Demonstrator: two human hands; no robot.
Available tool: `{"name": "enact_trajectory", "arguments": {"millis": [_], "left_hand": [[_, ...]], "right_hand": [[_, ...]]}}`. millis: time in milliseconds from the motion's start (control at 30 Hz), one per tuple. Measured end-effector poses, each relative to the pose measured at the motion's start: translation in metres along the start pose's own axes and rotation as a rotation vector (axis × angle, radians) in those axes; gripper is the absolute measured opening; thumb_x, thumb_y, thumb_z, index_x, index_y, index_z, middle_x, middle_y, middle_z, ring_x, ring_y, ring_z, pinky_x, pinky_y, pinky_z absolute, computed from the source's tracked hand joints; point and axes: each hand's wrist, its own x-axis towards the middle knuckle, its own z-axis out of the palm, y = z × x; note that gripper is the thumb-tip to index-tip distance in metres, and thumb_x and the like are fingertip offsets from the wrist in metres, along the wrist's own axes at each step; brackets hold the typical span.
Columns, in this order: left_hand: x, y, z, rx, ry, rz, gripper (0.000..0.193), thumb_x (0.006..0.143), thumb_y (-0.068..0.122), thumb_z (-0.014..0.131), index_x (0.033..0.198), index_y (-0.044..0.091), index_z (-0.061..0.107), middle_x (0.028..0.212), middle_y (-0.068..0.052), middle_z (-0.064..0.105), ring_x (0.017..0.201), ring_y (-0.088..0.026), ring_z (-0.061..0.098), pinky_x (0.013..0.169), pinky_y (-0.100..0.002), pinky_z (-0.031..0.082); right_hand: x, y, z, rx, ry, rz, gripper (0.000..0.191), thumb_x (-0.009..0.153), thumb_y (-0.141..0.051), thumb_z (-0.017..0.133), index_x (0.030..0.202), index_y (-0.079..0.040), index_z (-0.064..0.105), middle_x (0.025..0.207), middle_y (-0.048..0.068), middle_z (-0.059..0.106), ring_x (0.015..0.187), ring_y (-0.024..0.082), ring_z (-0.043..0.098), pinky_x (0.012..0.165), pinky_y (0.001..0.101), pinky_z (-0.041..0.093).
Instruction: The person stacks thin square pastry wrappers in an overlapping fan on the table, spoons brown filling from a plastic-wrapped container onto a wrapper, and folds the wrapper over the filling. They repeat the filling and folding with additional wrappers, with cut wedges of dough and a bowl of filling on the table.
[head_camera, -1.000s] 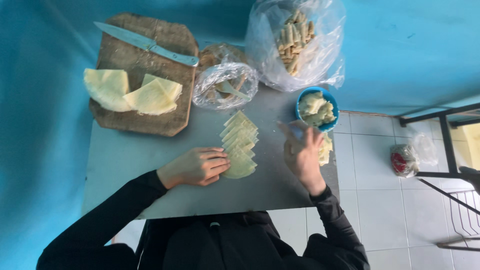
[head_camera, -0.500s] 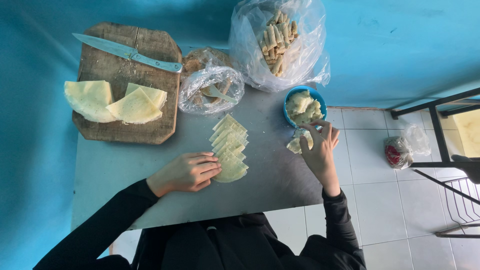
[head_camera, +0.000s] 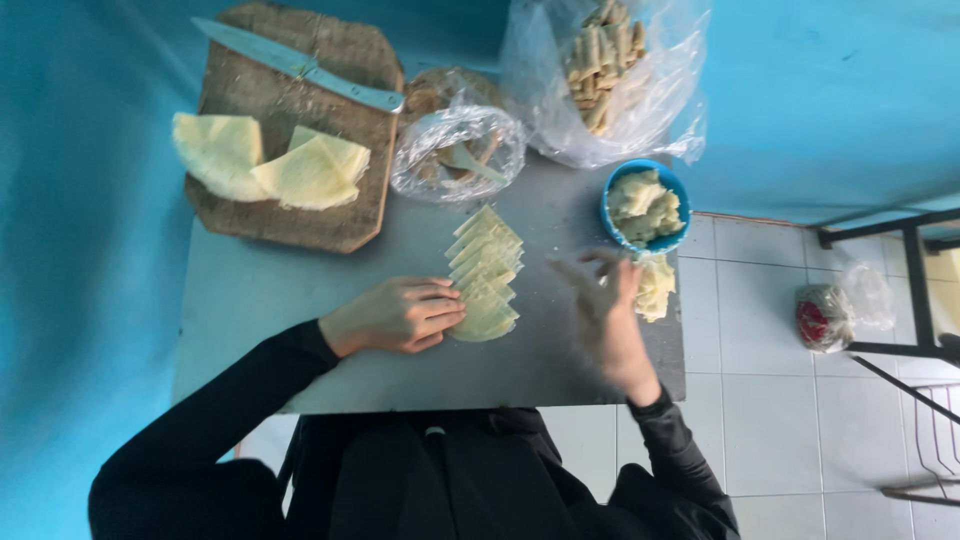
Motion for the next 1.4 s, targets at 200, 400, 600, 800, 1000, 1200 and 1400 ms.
{"name": "enact_trajectory", "arguments": {"millis": [200,400,600,800,1000,1200,1400], "left_hand": [[0.002,0.002,0.001,0.007,-0.014,-0.027,0.036,0.081,0.021,0.076,0.112,0.004,0.074,0.117,-0.011,0.073,0.115,-0.024,0.067,0.112,-0.04,0.048],[0.004,0.003,0.002,0.01,-0.006,-0.041,0.033,0.08,0.021,0.076,0.109,0.005,0.074,0.113,-0.011,0.074,0.113,-0.025,0.068,0.109,-0.04,0.049],[0.003,0.004,0.001,-0.001,0.026,-0.042,0.033,0.079,0.02,0.077,0.109,0.005,0.075,0.112,-0.009,0.074,0.112,-0.024,0.069,0.109,-0.039,0.05],[0.007,0.005,-0.003,-0.018,0.021,-0.045,0.033,0.078,0.018,0.077,0.108,0.005,0.075,0.111,-0.008,0.075,0.111,-0.023,0.069,0.11,-0.038,0.05],[0.007,0.005,-0.005,-0.033,0.024,-0.053,0.034,0.077,0.017,0.077,0.109,0.005,0.075,0.113,-0.008,0.075,0.111,-0.022,0.069,0.11,-0.038,0.05],[0.005,0.005,-0.003,0.016,0.022,-0.023,0.036,0.078,0.02,0.076,0.111,0.003,0.074,0.116,-0.009,0.075,0.113,-0.022,0.069,0.11,-0.039,0.049],[0.008,0.006,-0.008,-0.027,-0.015,-0.032,0.038,0.087,0.03,0.076,0.11,0.001,0.074,0.116,-0.013,0.072,0.113,-0.027,0.067,0.107,-0.041,0.048]], "right_hand": [[-0.008,-0.039,0.046,-0.506,-0.047,-0.336,0.075,0.088,-0.003,0.062,0.158,-0.022,0.047,0.137,0.006,0.044,0.118,0.026,0.046,0.094,0.0404,0.044],[0.003,-0.029,0.054,-0.568,-0.028,-0.437,0.078,0.087,-0.005,0.065,0.16,-0.024,0.045,0.138,0.003,0.043,0.117,0.024,0.046,0.092,0.0369,0.044],[0.006,-0.019,0.041,-0.736,-0.028,-0.524,0.086,0.089,-0.004,0.068,0.163,-0.036,0.038,0.142,0.0,0.041,0.118,0.021,0.045,0.09,0.0326,0.045],[0.014,-0.014,0.023,-0.767,-0.11,-0.561,0.086,0.09,-0.005,0.067,0.162,-0.039,0.035,0.143,0.0,0.041,0.12,0.021,0.046,0.091,0.0331,0.047],[0.019,-0.008,0.016,-0.659,-0.067,-0.574,0.067,0.103,-0.028,0.066,0.163,-0.036,0.036,0.141,0.003,0.042,0.119,0.023,0.047,0.09,0.0358,0.046],[0.021,-0.007,0.0,-0.724,-0.135,-0.537,0.065,0.085,-0.016,0.068,0.148,-0.026,0.054,0.139,-0.001,0.051,0.119,0.021,0.049,0.092,0.0354,0.047],[0.067,-0.009,0.01,-0.287,0.135,-0.301,0.027,0.096,-0.01,0.067,0.123,-0.011,0.063,0.118,0.009,0.064,0.105,0.029,0.063,0.088,0.0412,0.053]]}}
